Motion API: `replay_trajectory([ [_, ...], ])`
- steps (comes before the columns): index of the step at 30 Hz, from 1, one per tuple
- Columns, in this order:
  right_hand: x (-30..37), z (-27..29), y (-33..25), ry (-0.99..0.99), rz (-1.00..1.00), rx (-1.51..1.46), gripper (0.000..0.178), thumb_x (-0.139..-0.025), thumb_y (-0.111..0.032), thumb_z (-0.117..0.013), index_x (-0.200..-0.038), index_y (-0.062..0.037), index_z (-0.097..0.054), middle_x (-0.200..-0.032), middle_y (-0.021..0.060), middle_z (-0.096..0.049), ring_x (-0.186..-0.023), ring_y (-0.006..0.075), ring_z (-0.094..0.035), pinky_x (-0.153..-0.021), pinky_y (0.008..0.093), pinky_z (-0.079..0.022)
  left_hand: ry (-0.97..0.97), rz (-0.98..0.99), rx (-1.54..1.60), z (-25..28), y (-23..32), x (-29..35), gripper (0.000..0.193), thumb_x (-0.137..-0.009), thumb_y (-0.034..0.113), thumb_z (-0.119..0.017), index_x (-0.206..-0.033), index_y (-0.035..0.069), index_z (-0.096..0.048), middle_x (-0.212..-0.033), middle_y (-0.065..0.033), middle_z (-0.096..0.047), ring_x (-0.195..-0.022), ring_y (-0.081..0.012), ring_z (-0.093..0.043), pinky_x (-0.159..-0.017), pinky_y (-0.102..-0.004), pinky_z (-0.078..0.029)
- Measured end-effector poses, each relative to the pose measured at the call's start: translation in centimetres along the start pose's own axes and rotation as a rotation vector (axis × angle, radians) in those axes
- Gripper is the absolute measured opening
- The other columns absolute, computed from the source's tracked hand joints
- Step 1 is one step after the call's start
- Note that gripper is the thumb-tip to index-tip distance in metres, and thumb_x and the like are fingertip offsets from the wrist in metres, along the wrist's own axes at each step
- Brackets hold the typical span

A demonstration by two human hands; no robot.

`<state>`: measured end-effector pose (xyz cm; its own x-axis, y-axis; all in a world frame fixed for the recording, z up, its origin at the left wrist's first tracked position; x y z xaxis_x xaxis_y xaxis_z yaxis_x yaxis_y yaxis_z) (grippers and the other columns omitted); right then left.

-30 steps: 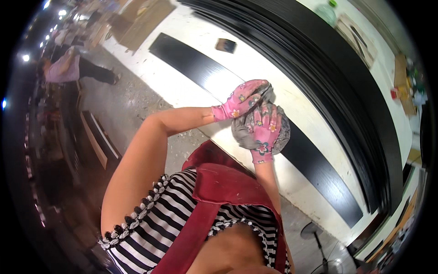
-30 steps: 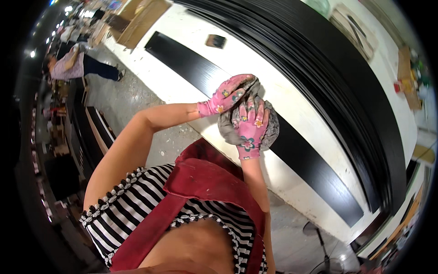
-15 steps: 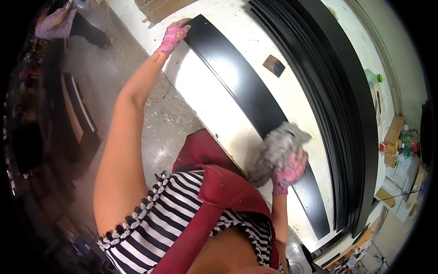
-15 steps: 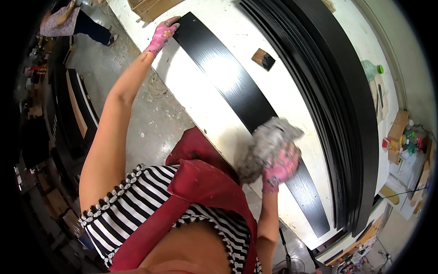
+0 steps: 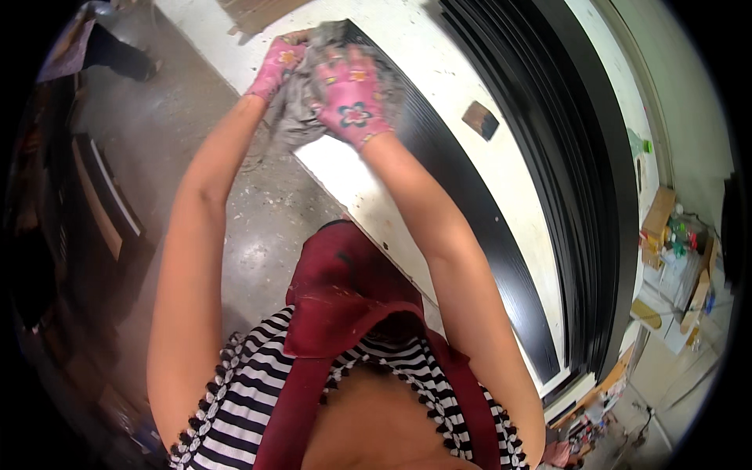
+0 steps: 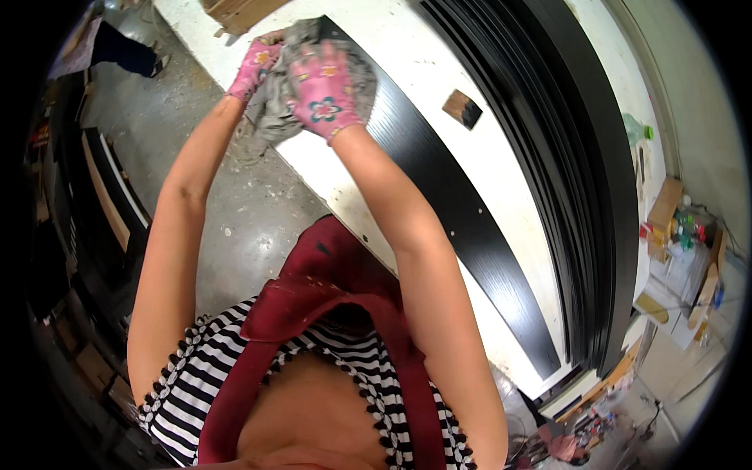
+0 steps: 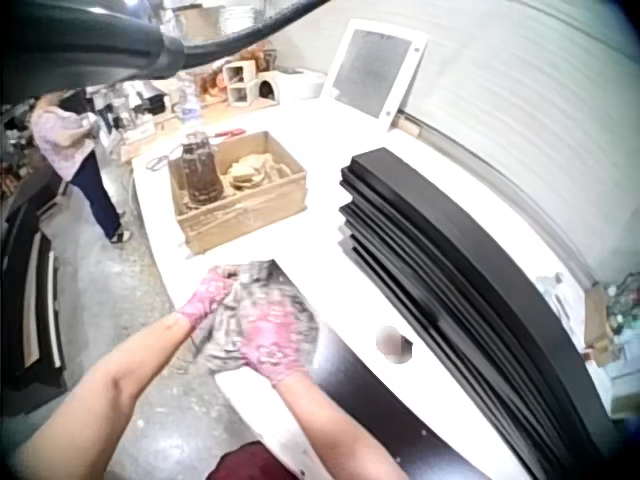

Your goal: The person dips a brush into a container of dark liquid and applies it to a long, curved piece of wood. They then use a cloth to wipe the surface of the wood, spreading the finish evenly. The person repeats this process, alternating between applying the liquid and wiping the wood with the cloth.

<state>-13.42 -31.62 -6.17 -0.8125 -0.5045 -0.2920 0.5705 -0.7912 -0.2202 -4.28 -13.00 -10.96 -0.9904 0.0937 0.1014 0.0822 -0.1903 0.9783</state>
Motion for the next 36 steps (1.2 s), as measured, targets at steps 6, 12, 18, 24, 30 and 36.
replay_trajectory([
  [6,10.2,2.9,1.4,-0.028,0.075,-0.164,0.051,-0.078,-0.025,-0.065,-0.129,-0.0159,-0.061,-0.145,0.0071,-0.047,-0.139,0.0357,-0.036,-0.113,0.0519,-0.030,-0.065,-0.127,-0.078,-0.2,1.0,0.3,0.040,-0.091,0.018,-0.066,-0.127,0.002,-0.064,-0.123,-0.0122,-0.066,-0.114,-0.0176,-0.058,-0.103,-0.0288,-0.041],
  [12,33.6,9.2,3.0,-0.110,-0.416,0.086,0.052,-0.082,-0.012,-0.065,-0.133,-0.0155,-0.058,-0.143,0.0042,-0.050,-0.130,0.0301,-0.049,-0.103,0.0449,-0.045,-0.132,-0.147,0.078,1.5,-2.0,-1.4,0.039,-0.096,0.011,-0.061,-0.134,0.001,-0.059,-0.131,-0.0068,-0.062,-0.123,-0.0121,-0.054,-0.105,-0.0231,-0.039],
  [18,58.3,17.7,2.1,-0.116,-0.879,0.480,0.054,-0.077,0.009,-0.059,-0.130,0.0003,-0.057,-0.131,0.0173,-0.055,-0.118,0.0322,-0.057,-0.104,0.0421,-0.044,0.051,-0.165,-0.131,1.1,-2.4,-1.5,0.039,-0.094,0.008,-0.064,-0.132,0.003,-0.061,-0.125,-0.0032,-0.065,-0.113,-0.0089,-0.056,-0.101,-0.0208,-0.039],
  [24,71.6,25.6,1.7,1.201,-1.503,-0.746,0.060,-0.078,0.005,-0.053,-0.138,0.0047,-0.049,-0.141,0.0170,-0.052,-0.120,0.0312,-0.056,-0.107,0.0379,-0.043,0.478,-0.678,-0.696,-8.5,3.0,7.2,0.042,-0.090,0.014,-0.063,-0.132,0.007,-0.058,-0.126,-0.0140,-0.061,-0.124,-0.0291,-0.053,-0.108,-0.0406,-0.039],
  [30,55.7,22.8,6.7,0.577,-1.155,-0.394,0.057,-0.094,-0.015,-0.060,-0.145,0.0025,-0.041,-0.144,0.0159,-0.048,-0.126,0.0305,-0.052,-0.107,0.0434,-0.042,-0.117,-0.101,0.194,-24.1,6.8,23.7,0.050,-0.093,0.007,-0.061,-0.141,0.009,-0.047,-0.140,-0.0137,-0.051,-0.130,-0.0260,-0.048,-0.110,-0.0389,-0.041],
  [36,35.6,15.6,3.0,0.586,-0.857,-1.678,0.073,-0.095,-0.041,-0.059,-0.148,0.0027,-0.036,-0.136,0.0177,-0.053,-0.125,0.0286,-0.053,-0.108,0.0374,-0.039,-0.492,-0.156,0.051,-31.5,11.4,30.3,0.101,-0.079,0.017,-0.082,-0.157,0.009,-0.017,-0.157,-0.0140,-0.029,-0.146,-0.0242,-0.026,-0.120,-0.0394,-0.023],
])
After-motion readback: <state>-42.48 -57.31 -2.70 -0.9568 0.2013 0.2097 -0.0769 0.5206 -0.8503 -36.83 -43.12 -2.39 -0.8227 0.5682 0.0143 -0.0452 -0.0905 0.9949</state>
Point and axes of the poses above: each hand's wrist, its own x-axis away from the middle knuckle, its own z-axis out of the back of the hand, y = z × x, the point moved 2 cm from there along -x, towards the middle knuckle
